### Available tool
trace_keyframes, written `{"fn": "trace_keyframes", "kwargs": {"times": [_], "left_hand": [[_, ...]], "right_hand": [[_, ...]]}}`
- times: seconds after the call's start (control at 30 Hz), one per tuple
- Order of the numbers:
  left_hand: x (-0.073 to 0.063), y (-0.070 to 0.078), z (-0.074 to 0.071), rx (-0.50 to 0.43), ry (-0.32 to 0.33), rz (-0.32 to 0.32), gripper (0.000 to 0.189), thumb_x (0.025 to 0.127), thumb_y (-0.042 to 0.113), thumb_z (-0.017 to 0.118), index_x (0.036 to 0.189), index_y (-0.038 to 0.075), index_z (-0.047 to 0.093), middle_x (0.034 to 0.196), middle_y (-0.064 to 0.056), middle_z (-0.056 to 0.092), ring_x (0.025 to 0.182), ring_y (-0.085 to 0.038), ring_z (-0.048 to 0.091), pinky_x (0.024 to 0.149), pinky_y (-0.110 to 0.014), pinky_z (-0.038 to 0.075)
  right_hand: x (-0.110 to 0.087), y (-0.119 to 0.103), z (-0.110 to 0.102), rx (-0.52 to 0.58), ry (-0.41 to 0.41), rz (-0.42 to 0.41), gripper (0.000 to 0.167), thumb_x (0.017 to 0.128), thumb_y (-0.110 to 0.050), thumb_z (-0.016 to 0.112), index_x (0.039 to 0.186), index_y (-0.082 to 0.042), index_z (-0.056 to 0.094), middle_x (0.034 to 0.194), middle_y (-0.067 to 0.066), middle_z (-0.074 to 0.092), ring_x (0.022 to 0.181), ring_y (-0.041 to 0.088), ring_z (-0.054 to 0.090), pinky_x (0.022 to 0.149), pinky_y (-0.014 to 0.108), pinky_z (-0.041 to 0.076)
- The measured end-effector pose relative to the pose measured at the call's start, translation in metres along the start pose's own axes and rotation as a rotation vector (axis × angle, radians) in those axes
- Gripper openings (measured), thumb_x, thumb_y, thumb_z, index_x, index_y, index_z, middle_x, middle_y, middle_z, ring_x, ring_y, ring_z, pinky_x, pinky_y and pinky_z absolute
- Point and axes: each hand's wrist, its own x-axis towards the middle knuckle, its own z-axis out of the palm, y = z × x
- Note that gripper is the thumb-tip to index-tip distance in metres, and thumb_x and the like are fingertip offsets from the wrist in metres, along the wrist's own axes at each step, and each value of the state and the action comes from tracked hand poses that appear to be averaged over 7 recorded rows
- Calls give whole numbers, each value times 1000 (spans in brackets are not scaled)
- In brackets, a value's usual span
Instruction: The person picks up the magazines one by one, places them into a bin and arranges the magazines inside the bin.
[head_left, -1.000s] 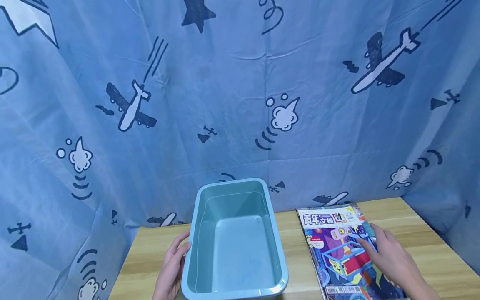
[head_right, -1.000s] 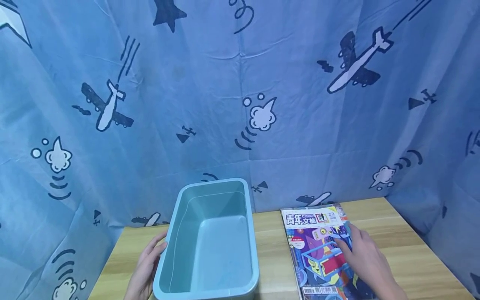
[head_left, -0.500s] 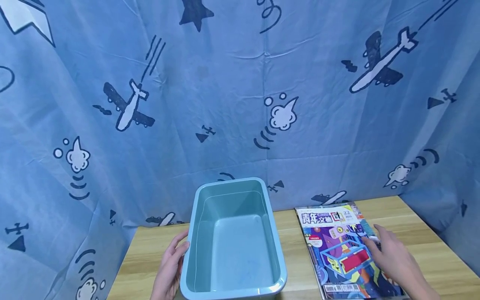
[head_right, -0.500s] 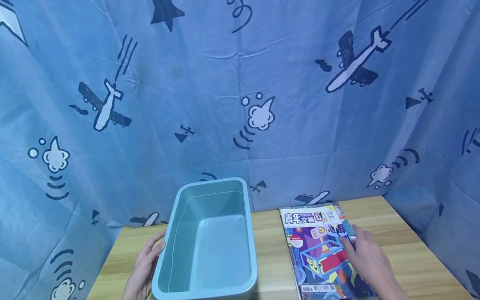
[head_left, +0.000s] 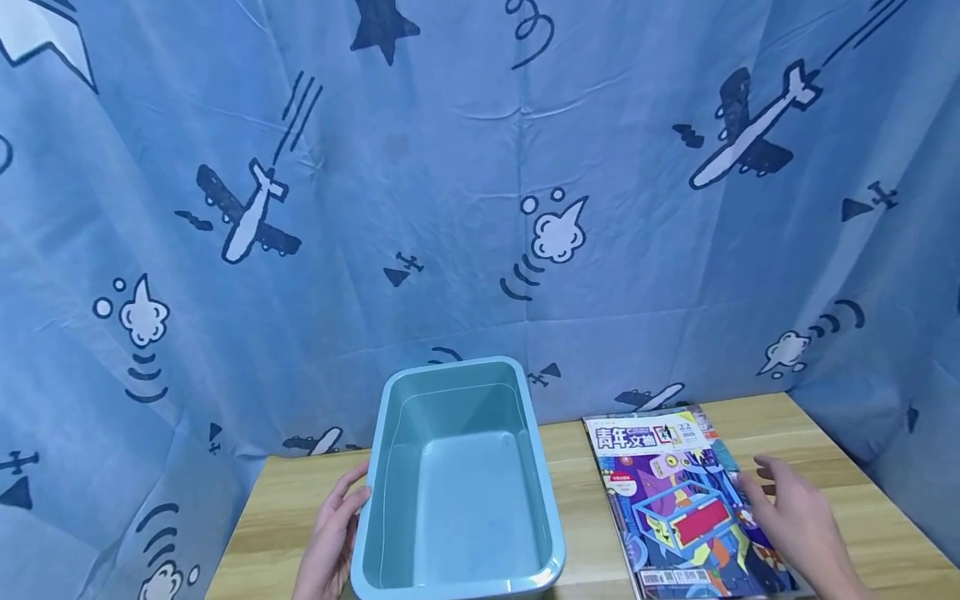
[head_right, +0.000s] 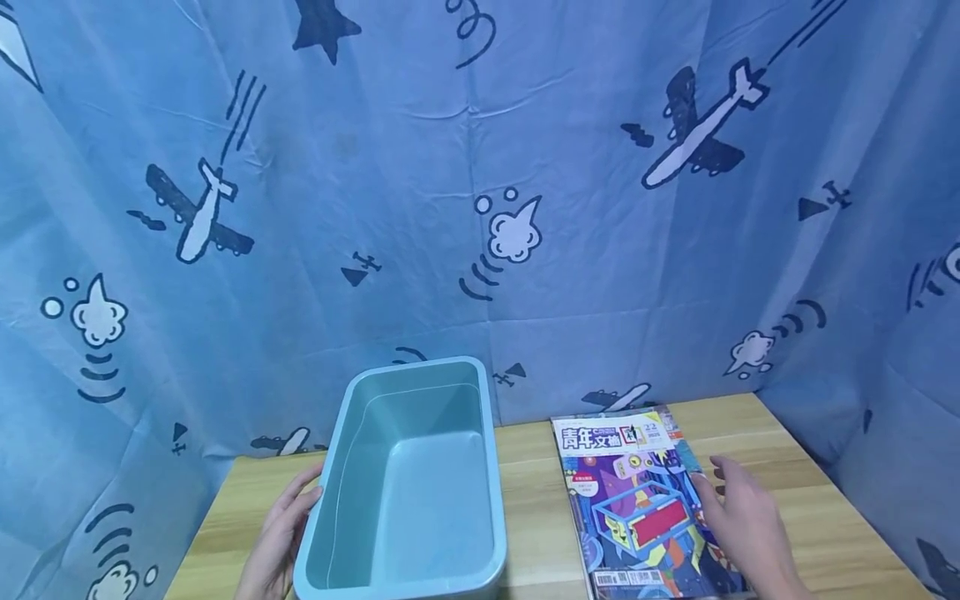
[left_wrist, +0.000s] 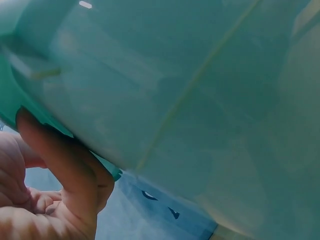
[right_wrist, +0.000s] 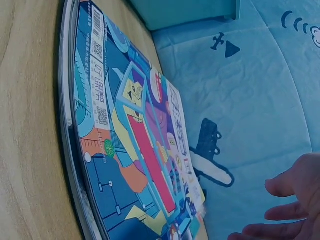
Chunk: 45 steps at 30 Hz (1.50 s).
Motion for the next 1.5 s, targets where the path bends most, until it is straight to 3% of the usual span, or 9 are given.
{"fn": "trace_keyframes", "kwargs": {"times": [0.23,0.73,1.1,1.5], "left_hand": [[-1,-2,-2,-39,-29,-16,48,107,15,54,150,5,38,88,-2,73,50,-1,55,45,-11,44],[-1,1,2,-51,5,-11,46,106,16,56,149,4,41,81,0,70,43,0,47,42,-11,39],[-1,2,3,-71,20,5,45,107,16,54,147,1,42,89,-1,72,46,2,51,46,-10,44],[-3,0,1,-74,22,-12,50,107,17,56,150,0,39,79,3,69,44,2,47,44,-9,41]], "right_hand": [[1,10,4,-17,-55,32,75,107,-42,52,136,24,34,123,46,50,110,58,53,90,67,51],[3,14,7,-32,-52,44,73,107,-42,51,134,23,36,121,46,51,108,57,54,88,66,51],[7,14,12,-44,-54,45,72,107,-41,52,134,24,35,119,46,52,107,57,54,88,66,52],[12,22,13,-34,-125,30,74,107,-38,55,133,27,33,110,43,57,98,51,60,80,59,57]]}}
